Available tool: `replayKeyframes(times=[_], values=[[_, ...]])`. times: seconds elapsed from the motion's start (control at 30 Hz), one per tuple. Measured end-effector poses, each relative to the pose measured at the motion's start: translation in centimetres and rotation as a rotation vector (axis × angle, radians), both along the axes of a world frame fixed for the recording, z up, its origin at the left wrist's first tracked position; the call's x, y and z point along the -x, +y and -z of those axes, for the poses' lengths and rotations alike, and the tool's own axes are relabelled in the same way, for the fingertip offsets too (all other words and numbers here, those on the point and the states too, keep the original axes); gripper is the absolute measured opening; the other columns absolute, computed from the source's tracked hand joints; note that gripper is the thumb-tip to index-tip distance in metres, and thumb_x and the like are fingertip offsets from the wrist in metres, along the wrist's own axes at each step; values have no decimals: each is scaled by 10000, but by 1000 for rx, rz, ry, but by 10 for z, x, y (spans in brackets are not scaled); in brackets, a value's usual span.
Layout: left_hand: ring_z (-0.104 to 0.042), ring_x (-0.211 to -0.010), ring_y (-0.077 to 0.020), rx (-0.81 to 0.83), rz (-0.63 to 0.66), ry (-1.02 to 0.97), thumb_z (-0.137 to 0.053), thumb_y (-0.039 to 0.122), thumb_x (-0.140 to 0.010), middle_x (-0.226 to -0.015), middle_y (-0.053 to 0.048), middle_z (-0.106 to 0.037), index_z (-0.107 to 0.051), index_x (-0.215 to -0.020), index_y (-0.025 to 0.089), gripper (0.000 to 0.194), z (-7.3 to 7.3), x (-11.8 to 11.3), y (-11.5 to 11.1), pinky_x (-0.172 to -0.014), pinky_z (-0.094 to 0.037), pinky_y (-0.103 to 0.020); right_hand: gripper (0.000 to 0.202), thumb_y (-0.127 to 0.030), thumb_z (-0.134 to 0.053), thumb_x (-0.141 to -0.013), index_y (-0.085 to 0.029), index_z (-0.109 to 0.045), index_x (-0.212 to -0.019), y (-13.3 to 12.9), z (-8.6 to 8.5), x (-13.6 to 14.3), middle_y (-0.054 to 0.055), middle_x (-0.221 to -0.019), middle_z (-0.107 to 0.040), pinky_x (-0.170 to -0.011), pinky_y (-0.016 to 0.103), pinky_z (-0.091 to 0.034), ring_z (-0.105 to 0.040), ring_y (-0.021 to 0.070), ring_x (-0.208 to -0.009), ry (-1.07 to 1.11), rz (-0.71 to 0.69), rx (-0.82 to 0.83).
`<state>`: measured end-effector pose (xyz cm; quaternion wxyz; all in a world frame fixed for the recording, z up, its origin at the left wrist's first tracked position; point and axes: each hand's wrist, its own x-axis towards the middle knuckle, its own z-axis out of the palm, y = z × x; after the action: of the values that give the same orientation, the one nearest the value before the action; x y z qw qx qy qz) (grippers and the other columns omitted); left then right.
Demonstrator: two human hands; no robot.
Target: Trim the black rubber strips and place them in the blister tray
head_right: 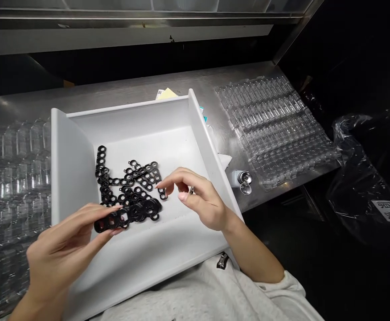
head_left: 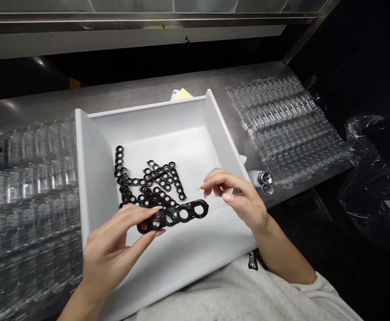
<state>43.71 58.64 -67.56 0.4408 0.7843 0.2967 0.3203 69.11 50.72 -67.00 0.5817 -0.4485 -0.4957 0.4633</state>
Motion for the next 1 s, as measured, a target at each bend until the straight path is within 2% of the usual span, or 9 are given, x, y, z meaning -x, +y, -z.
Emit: replayKeyframes(times=[0.1,0.17,0.2,0.27,0.33,0.43,0.53,0.83,1.0], values=[[-609,-711,-229,-33,-32,-15,-698,72,-777,-892,-17,-710,-668,-1206,389,534,1,-2,1,-583,-477,-418,287,-252,-399,-1009,-185,-665,-1096,-2,5,5,43,-858,-623,-736,326,-472,-570,145,-747,-39,65,-53],[-603,-705,-248,-34,-35,-32,-702,59,-761,-874,-24,-707,-667,-1222,374,559,1,-3,1,-583,-462,-443,252,-264,-410,-1015,-224,-642,-1102,-2,9,9,21,-874,-612,-702,316,-474,-526,120,-666,-88,69,-79],[-598,-704,-255,-25,-33,-39,-704,52,-754,-866,-30,-703,-668,-1227,360,566,2,-3,1,-588,-455,-453,231,-308,-443,-1005,-237,-619,-1139,-3,11,10,19,-890,-599,-668,309,-467,-499,120,-652,-126,54,-93],[-589,-707,-257,0,-39,-43,-702,43,-751,-860,-35,-694,-676,-1222,342,558,2,-3,1,-602,-447,-461,347,-433,-461,-986,-241,-541,-1264,-2,14,13,24,-887,-569,-609,303,-453,-463,135,-660,-200,15,-114],[-586,-711,-245,14,-53,-32,-705,50,-758,-857,-29,-688,-685,-1202,348,535,3,-3,1,-606,-451,-449,464,-492,-382,-998,-226,-453,-1371,-1,15,14,43,-932,-574,-608,307,-471,-473,143,-681,-236,-15,-129],[-588,-726,-228,42,-56,-10,-715,76,-771,-865,-19,-689,-684,-1190,368,512,5,-2,2,-607,-466,-423,427,-364,-284,-1037,-227,-424,-1417,2,14,15,88,-1164,-616,-741,327,-516,-565,146,-809,-277,-49,-142],[-588,-731,-219,61,-43,2,-715,84,-777,-896,-19,-699,-684,-1187,357,493,8,-2,3,-603,-474,-410,459,-347,-292,-1040,-207,-385,-1468,5,14,16,109,-1302,-597,-820,346,-511,-593,164,-933,-313,-62,-182],[-606,-747,-234,98,-50,5,-727,105,-776,-893,-21,-694,-685,-1182,378,491,12,-2,3,-631,-485,-436,489,-343,-308,-1046,-211,-327,-1516,9,20,17,105,-1364,-591,-822,357,-483,-587,167,-900,-316,-82,-238],[-603,-758,-223,114,-24,-26,-711,73,-786,-873,-28,-677,-685,-1196,334,487,13,-3,5,-639,-465,-411,497,-336,-294,-1048,-208,-296,-1528,11,21,17,104,-1334,-606,-767,346,-477,-573,158,-818,-379,-90,-255]])
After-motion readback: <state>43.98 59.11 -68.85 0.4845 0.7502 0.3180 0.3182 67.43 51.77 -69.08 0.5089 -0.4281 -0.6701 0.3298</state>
